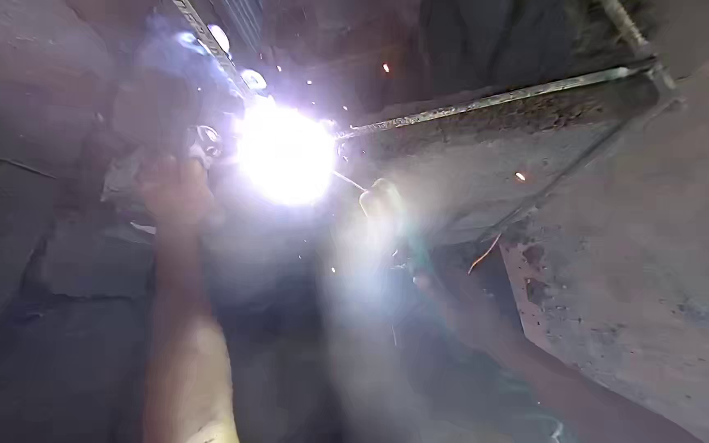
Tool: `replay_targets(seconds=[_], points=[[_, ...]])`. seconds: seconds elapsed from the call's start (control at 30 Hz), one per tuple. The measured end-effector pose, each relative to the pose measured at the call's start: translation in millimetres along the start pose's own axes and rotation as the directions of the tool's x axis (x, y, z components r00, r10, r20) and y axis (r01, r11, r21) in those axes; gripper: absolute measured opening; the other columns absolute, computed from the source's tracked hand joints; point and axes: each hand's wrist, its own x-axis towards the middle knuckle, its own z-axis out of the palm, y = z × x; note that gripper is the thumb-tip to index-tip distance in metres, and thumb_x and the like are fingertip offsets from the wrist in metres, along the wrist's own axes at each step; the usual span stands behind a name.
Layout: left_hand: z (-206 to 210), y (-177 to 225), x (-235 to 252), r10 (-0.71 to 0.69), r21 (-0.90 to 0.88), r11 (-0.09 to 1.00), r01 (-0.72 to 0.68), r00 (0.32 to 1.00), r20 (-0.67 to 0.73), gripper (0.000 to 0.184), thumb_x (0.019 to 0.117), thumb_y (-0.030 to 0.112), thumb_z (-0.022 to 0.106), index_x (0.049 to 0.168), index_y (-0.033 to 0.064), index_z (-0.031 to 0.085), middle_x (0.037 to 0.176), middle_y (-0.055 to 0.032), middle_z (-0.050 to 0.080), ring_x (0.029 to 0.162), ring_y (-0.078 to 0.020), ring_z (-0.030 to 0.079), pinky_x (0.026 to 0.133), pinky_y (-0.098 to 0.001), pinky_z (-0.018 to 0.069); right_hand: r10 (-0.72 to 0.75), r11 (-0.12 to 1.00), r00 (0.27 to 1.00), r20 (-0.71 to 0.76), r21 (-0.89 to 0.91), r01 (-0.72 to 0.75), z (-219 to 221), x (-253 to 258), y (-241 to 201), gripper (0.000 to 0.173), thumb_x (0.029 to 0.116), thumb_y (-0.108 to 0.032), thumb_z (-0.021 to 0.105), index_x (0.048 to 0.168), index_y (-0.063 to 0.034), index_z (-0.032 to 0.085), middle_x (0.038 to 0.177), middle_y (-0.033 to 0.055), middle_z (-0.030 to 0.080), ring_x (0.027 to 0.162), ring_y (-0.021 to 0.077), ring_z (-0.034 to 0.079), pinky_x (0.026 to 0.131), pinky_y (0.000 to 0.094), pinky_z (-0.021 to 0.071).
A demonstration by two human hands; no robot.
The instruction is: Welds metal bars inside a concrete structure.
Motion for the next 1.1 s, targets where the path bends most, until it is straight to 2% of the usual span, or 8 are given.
replay_targets(seconds=[0.23, 0.53, 0.6, 0.67, 0.83, 0.93, 1.0, 1.1], points=[[-5.4, 4.4, 3.8, -0.083, -0.101, 0.991, 0.083, 0.997, -0.003, 0.059, 0.1046, 0.044, 0.035, 0.142, 0.0032, 0.055, 0.139, -0.0338, 0.055, 0.132, -0.0553, 0.05, 0.104, -0.0776, 0.0343, -0.001, 1.0, 1.0, 0.013, -0.006, 0.001, -0.7, 2.0, 1.9, 0.062, 0.0981, -0.068, 0.049, 0.115, -0.0094, 0.06, 0.072, 0.0002, 0.062, 0.051, 0.0131, 0.059, 0.045, 0.032, 0.0541], [8.2, -10.4, 7.4, -0.14, -0.096, 0.986, 0.134, 0.989, -0.053, 0.05, 0.1073, 0.037, 0.04, 0.14, 0.0019, 0.055, 0.135, -0.0302, 0.06, 0.129, -0.0489, 0.056, 0.106, -0.0692, 0.041, -0.013, 0.999, 1.0, 0.019, 0.045, 0.012, 0.4, 2.0, 1.9, 0.057, 0.0994, -0.064, 0.051, 0.117, -0.0102, 0.059, 0.069, -0.001, 0.06, 0.049, 0.0127, 0.058, 0.044, 0.0304, 0.0533], [1.9, -3.2, -1.8, -0.127, -0.109, 0.986, 0.125, 0.992, -0.01, 0.053, 0.1097, 0.031, 0.04, 0.144, -0.0076, 0.048, 0.144, -0.0368, 0.049, 0.138, -0.0537, 0.044, 0.114, -0.0681, 0.0314, -0.012, 0.999, 1.0, 0.017, 0.049, 0.011, 0.9, 1.9, 2.2, 0.06, 0.0983, -0.066, 0.051, 0.118, -0.0101, 0.06, 0.069, -0.0015, 0.06, 0.049, 0.0117, 0.057, 0.044, 0.0297, 0.0533], [-1.9, 4.0, -2.5, -0.015, 0.009, 1.0, 0.016, 0.999, -0.039, 0.051, 0.1032, 0.032, 0.047, 0.13, -0.0107, 0.056, 0.132, -0.0406, 0.056, 0.127, -0.0607, 0.051, 0.1, -0.077, 0.0379, 0.001, 0.999, 1.0, 0.018, 0.037, -0.002, 1.2, 1.6, 2.1, 0.06, 0.0983, -0.066, 0.051, 0.119, -0.0097, 0.059, 0.07, -0.0015, 0.061, 0.05, 0.0113, 0.058, 0.045, 0.0298, 0.0541], [-2.3, -4.3, 3.2, -0.003, -0.159, 0.987, -0.007, 0.998, -0.061, 0.058, 0.1015, 0.044, 0.038, 0.132, 0.0009, 0.061, 0.127, -0.0343, 0.061, 0.122, -0.0542, 0.057, 0.097, -0.0771, 0.0391, 0.009, 1.0, 1.0, 0.007, -0.023, -0.009, 1.3, 3.2, 3.4, 0.064, 0.0979, -0.069, 0.048, 0.115, -0.0089, 0.061, 0.072, 0.0001, 0.063, 0.051, 0.0132, 0.059, 0.045, 0.0322, 0.055], [4.7, -9.6, -2.7, -0.005, -0.149, 0.989, -0.009, 0.996, -0.088, 0.066, 0.1024, 0.05, 0.039, 0.138, -0.0031, 0.056, 0.139, -0.0339, 0.056, 0.135, -0.0512, 0.05, 0.111, -0.0709, 0.0341, 0.006, 1.0, 1.0, 0.004, -0.007, -0.006, 2.0, 2.1, 1.8, 0.063, 0.0986, -0.067, 0.049, 0.12, -0.0082, 0.06, 0.072, -0.0012, 0.062, 0.051, 0.0114, 0.059, 0.045, 0.0301, 0.0541], [5.8, -3.2, -14.0, -0.104, -0.124, 0.987, 0.098, 0.994, -0.036, 0.059, 0.1043, 0.035, 0.051, 0.146, -0.0071, 0.048, 0.15, -0.0322, 0.047, 0.146, -0.0453, 0.04, 0.122, -0.0597, 0.0269, 0.002, 1.0, 1.0, 0.016, 0.027, -0.002, 1.7, 2.4, 2.5, 0.06, 0.0991, -0.065, 0.05, 0.119, -0.0088, 0.059, 0.07, -0.0014, 0.061, 0.05, 0.0117, 0.058, 0.045, 0.0306, 0.0538], [-0.5, 10.7, -12.4, -0.242, 0.103, 0.968, 0.229, 0.962, 0.13, 0.048, 0.1074, 0.014, 0.049, 0.142, -0.0179, 0.044, 0.15, -0.0416, 0.04, 0.145, -0.0565, 0.034, 0.119, -0.0656, 0.026, 0.008, 0.997, 1.0, 0.016, 0.075, -0.009, 2.6, 2.9, 2.2, 0.056, 0.0993, -0.062, 0.052, 0.118, -0.0097, 0.059, 0.069, -0.0019, 0.06, 0.05, 0.0107, 0.058, 0.045, 0.0287, 0.0534]])
